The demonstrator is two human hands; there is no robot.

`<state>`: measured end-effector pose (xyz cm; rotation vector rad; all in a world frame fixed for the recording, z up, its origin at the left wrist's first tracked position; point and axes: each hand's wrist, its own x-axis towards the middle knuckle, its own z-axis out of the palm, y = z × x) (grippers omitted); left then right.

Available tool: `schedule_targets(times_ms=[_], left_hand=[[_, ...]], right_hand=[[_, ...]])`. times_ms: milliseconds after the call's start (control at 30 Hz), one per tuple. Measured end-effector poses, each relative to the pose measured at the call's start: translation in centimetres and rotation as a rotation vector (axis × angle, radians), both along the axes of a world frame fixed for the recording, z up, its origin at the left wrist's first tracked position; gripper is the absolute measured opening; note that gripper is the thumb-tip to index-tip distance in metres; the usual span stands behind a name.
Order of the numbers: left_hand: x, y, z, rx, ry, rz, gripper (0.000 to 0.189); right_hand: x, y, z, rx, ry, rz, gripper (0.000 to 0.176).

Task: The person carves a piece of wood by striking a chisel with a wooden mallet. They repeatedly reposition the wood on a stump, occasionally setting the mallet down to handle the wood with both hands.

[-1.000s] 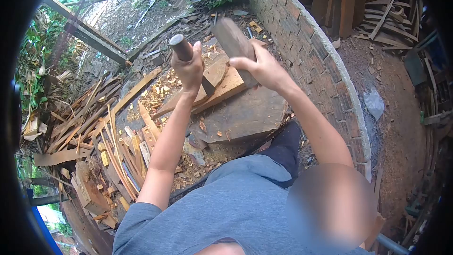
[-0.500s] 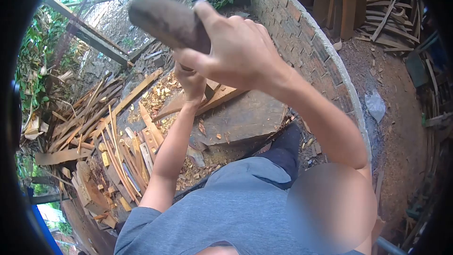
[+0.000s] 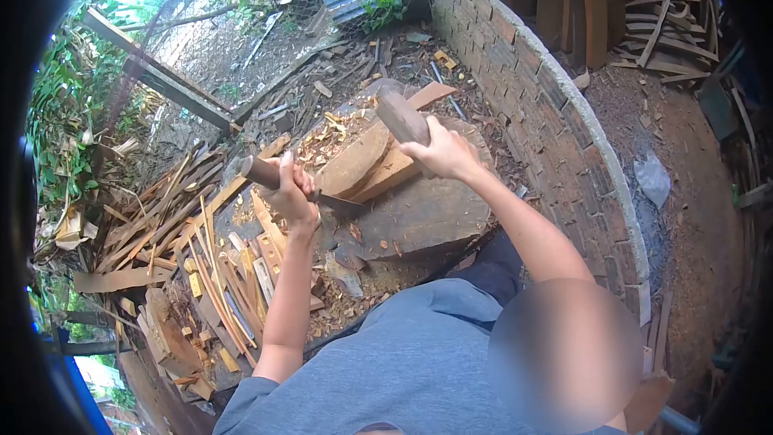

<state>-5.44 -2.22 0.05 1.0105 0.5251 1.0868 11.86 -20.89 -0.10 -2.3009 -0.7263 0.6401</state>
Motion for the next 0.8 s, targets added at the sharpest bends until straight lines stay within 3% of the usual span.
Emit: schedule_targets(times_ms=[100, 200, 333, 467, 633, 800], left_hand=[[-0.3, -0.1, 1.5, 0.026, -0.062, -0.025, 0.02], [1.5, -0.5, 2.3, 0.096, -0.105, -0.025, 0.019], [5.0, -1.4, 2.4, 0.228, -0.106, -0.053, 0.019], [7.1, -1.2, 0.4, 0.39, -0.016, -0.023, 0.02], [7.6, -1.1, -1.5, 0.402, 0.017, 0.062, 0.019], [7.3, -1.7, 0.4, 0.421, 0.025, 0.061, 0.019]], right_hand=[[-1.0, -1.2, -5.0, -0.128, -0.077, 0.008, 0.076], [-2.8, -2.0, -6.4, -0.188, -0.368, 0.038, 0.069], [-2.7, -2.4, -7.4, -0.159, -0.492, 0.095, 0.075], [-2.8, -2.3, -8.0, -0.139, -0.433, 0.048, 0.073], [-3.1, -2.2, -7.8, -0.155, -0.406, 0.026, 0.076], [-3.0, -2.0, -7.6, -0.159, -0.389, 0.022, 0.077]])
